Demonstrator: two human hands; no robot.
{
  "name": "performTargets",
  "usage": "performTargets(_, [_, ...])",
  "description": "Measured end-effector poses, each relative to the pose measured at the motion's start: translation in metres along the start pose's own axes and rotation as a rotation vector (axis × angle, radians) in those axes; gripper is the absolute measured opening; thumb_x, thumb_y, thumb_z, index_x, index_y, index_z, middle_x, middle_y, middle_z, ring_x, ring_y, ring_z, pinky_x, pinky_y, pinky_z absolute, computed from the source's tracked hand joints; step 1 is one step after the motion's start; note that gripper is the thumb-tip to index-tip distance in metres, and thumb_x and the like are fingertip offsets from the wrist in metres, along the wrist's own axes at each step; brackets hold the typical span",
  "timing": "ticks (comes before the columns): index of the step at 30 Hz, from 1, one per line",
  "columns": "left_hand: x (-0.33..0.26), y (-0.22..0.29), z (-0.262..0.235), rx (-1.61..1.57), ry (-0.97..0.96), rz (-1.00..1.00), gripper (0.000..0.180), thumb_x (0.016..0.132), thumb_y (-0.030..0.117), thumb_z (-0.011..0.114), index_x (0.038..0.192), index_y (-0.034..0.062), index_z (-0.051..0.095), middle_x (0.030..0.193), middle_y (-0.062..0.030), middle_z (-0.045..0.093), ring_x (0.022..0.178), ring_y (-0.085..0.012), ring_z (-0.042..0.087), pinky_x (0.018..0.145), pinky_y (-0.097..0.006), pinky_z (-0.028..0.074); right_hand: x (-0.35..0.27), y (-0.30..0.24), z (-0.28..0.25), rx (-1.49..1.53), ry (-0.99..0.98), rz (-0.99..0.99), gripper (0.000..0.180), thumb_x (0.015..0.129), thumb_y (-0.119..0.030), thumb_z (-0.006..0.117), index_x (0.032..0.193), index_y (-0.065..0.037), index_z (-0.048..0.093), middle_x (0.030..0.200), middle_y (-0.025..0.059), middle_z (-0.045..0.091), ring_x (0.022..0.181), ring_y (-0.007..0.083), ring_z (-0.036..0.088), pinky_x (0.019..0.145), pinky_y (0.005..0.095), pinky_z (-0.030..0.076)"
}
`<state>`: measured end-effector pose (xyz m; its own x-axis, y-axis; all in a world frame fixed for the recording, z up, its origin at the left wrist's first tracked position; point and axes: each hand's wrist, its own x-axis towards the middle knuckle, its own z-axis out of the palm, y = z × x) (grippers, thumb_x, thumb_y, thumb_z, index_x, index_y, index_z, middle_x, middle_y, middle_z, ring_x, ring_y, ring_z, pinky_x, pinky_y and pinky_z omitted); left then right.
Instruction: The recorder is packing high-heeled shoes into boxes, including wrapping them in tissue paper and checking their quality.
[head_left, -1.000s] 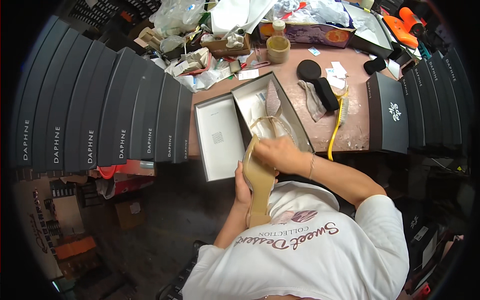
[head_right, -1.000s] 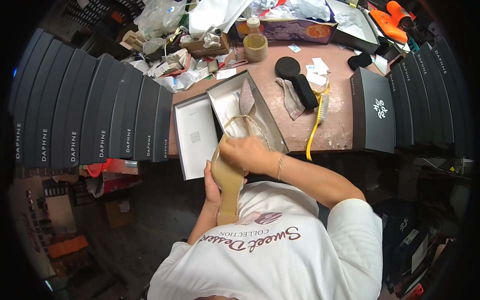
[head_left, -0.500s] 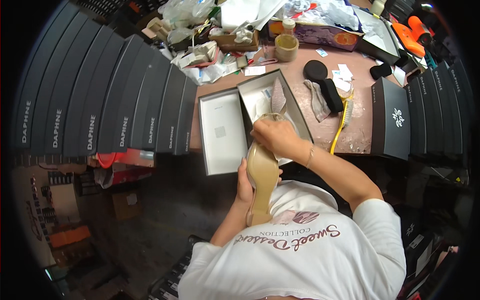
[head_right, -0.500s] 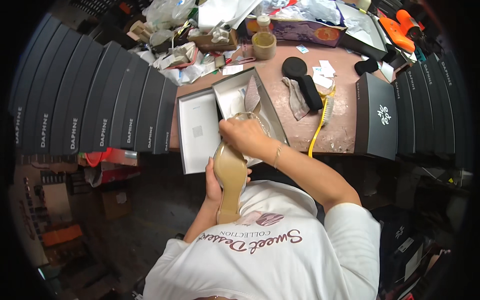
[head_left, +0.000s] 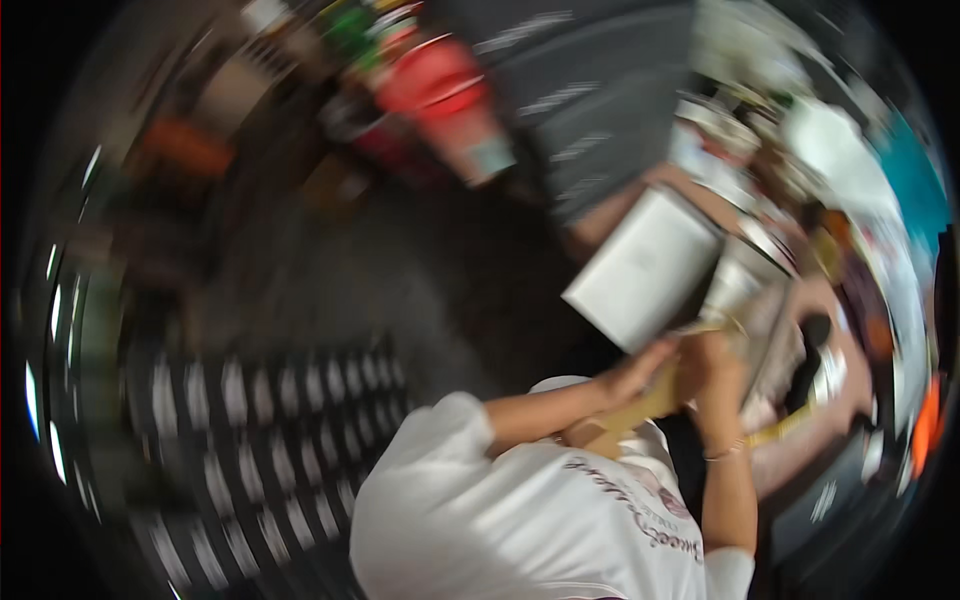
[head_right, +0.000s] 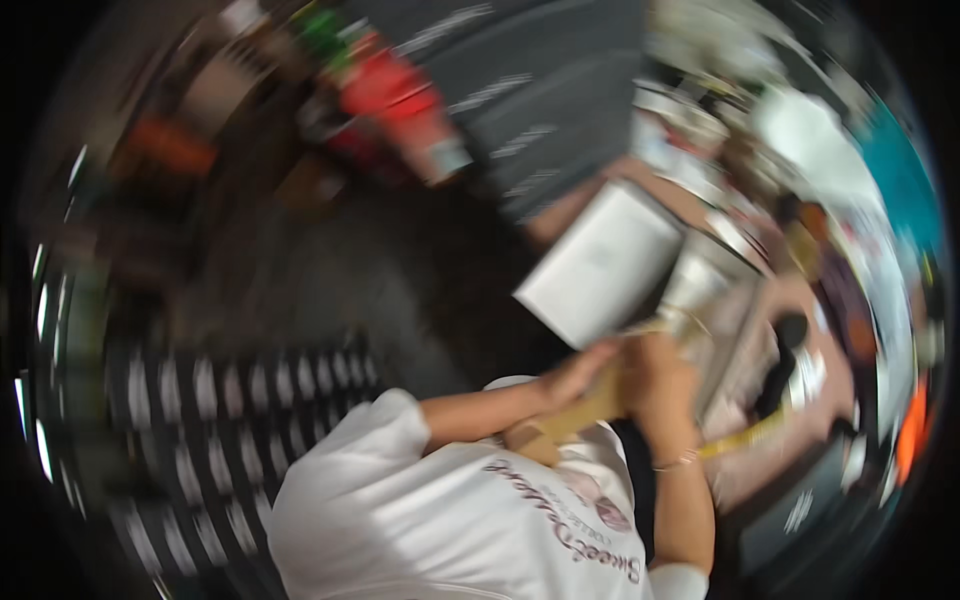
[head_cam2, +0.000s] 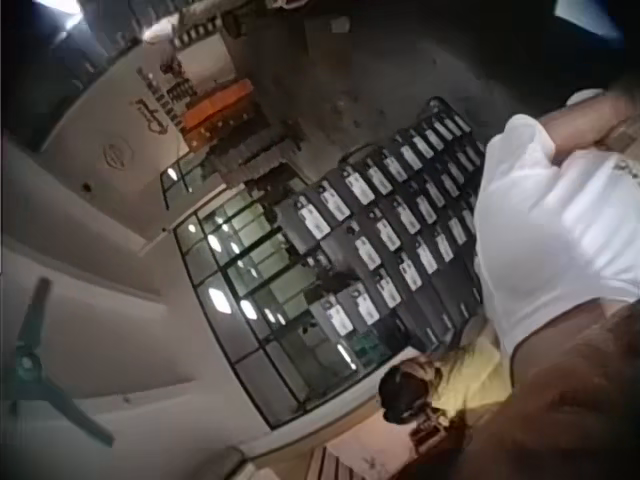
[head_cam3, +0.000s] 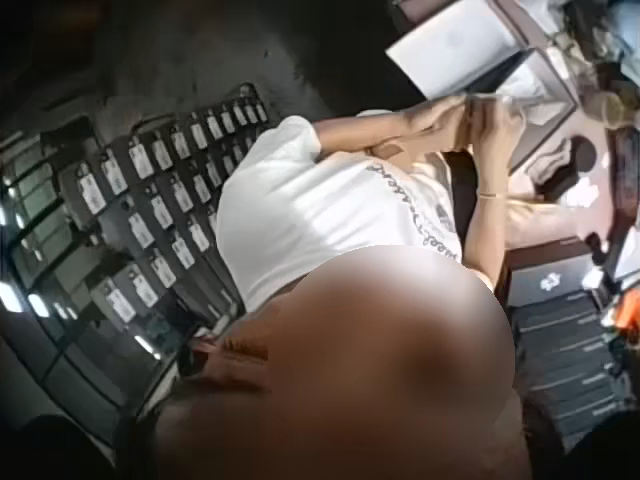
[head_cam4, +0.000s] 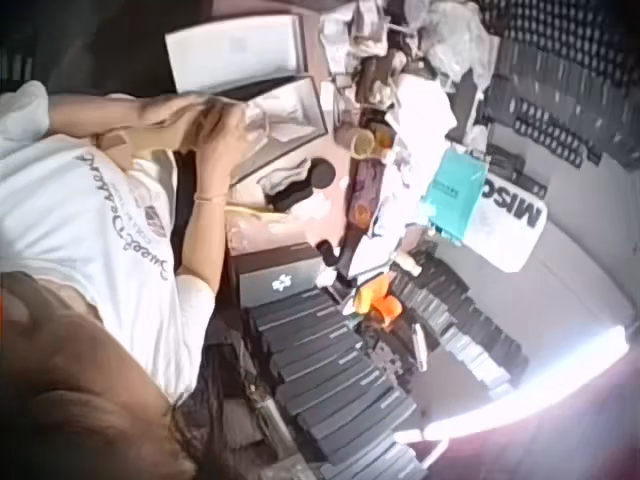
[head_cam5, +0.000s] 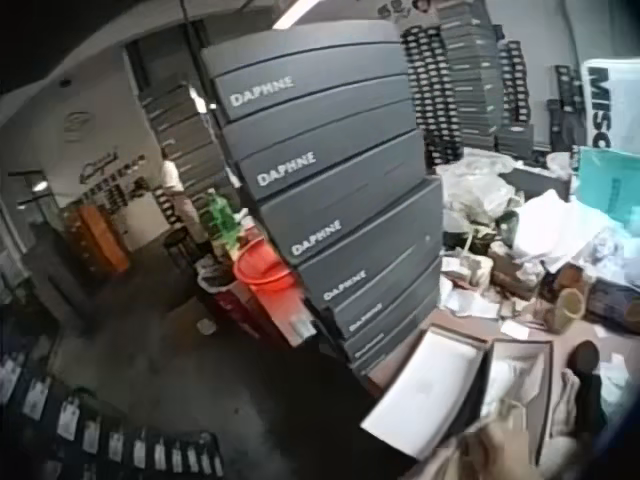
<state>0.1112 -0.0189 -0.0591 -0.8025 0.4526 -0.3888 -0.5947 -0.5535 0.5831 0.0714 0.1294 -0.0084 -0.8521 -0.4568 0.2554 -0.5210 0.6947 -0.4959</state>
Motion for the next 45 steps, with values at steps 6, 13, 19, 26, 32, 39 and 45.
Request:
performTargets(6, [-0.026,0.011,0.006,-0.27,-0.078,0.241,0.053,0.096,0.05,0.041,0.125,0.006,0.049,0.115,-0.0056,0.057,0.101,-0.0116,0.056,0.087,-0.028,0.048,-0.008,-0.047,-0.004,0.193,-0.096,-0.225,0.006,0.083,-0.003,0.056,0.088,-0.003,0.059,0.078,0.0194,0.058,0.073,0.0407,0.057,0.065,0.0435,0.047])
performTargets(13, [-0.019,0.008,0.003,-0.25,0.019,0.467,0.048,0.098,0.045,0.042,0.124,0.0061,0.048,0.115,-0.0045,0.056,0.102,-0.0097,0.054,0.089,-0.027,0.047,0.034,-0.032,0.005,0.244,-0.12,-0.14,0.007,0.087,-0.006,0.056,0.09,0.0,0.056,0.074,0.018,0.058,0.067,0.0349,0.059,0.065,0.0422,0.047])
performTargets(19, [-0.012,0.006,-0.005,-0.229,-0.011,0.408,0.047,0.098,0.045,0.042,0.124,0.0065,0.049,0.11,-0.0031,0.056,0.098,-0.0085,0.055,0.086,-0.026,0.047,0.051,-0.013,0.008,0.277,-0.161,0.0,0.008,0.09,-0.006,0.052,0.086,0.0,0.054,0.072,0.0166,0.056,0.064,0.0343,0.057,0.059,0.0414,0.044])
performTargets(26, [-0.005,-0.002,-0.013,-0.185,0.007,0.439,0.045,0.098,0.043,0.042,0.125,0.0074,0.05,0.116,-0.0021,0.054,0.102,-0.0097,0.051,0.088,-0.026,0.045,0.033,-0.019,0.011,0.189,-0.13,-0.177,0.007,0.089,-0.006,0.054,0.085,0.0,0.054,0.073,0.018,0.056,0.064,0.0336,0.057,0.061,0.0393,0.047])
performTargets(32, [-0.02,0.018,-0.01,-0.24,0.124,0.222,0.046,0.097,0.042,0.042,0.121,0.0042,0.052,0.113,-0.0046,0.057,0.101,-0.0111,0.054,0.092,-0.03,0.044,0.019,-0.041,0.008,0.039,-0.265,-0.336,0.009,0.079,-0.01,0.064,0.082,-0.005,0.057,0.079,0.0155,0.06,0.069,0.0302,0.062,0.055,0.0379,0.048])
performTargets(39, [-0.023,0.015,0.002,-0.354,0.108,0.119,0.055,0.097,0.049,0.035,0.126,0.004,0.048,0.109,-0.0075,0.06,0.099,-0.0147,0.058,0.087,-0.029,0.048,0.03,-0.039,-0.006,-0.182,-0.302,-0.203,0.009,0.074,-0.008,0.063,0.081,-0.009,0.057,0.066,0.0073,0.054,0.057,0.0242,0.058,0.05,0.0366,0.046])
performTargets(45, [-0.026,0.019,0.002,-0.077,-0.007,-0.058,0.06,0.096,0.053,0.031,0.124,0.0031,0.049,0.109,-0.0142,0.062,0.083,-0.0208,0.065,0.073,-0.034,0.054,0.027,0.005,0.005,0.02,-0.036,-0.082,0.011,0.075,-0.016,0.062,0.077,-0.01,0.053,0.061,0.0074,0.053,0.053,0.025,0.059,0.045,0.0379,0.044])
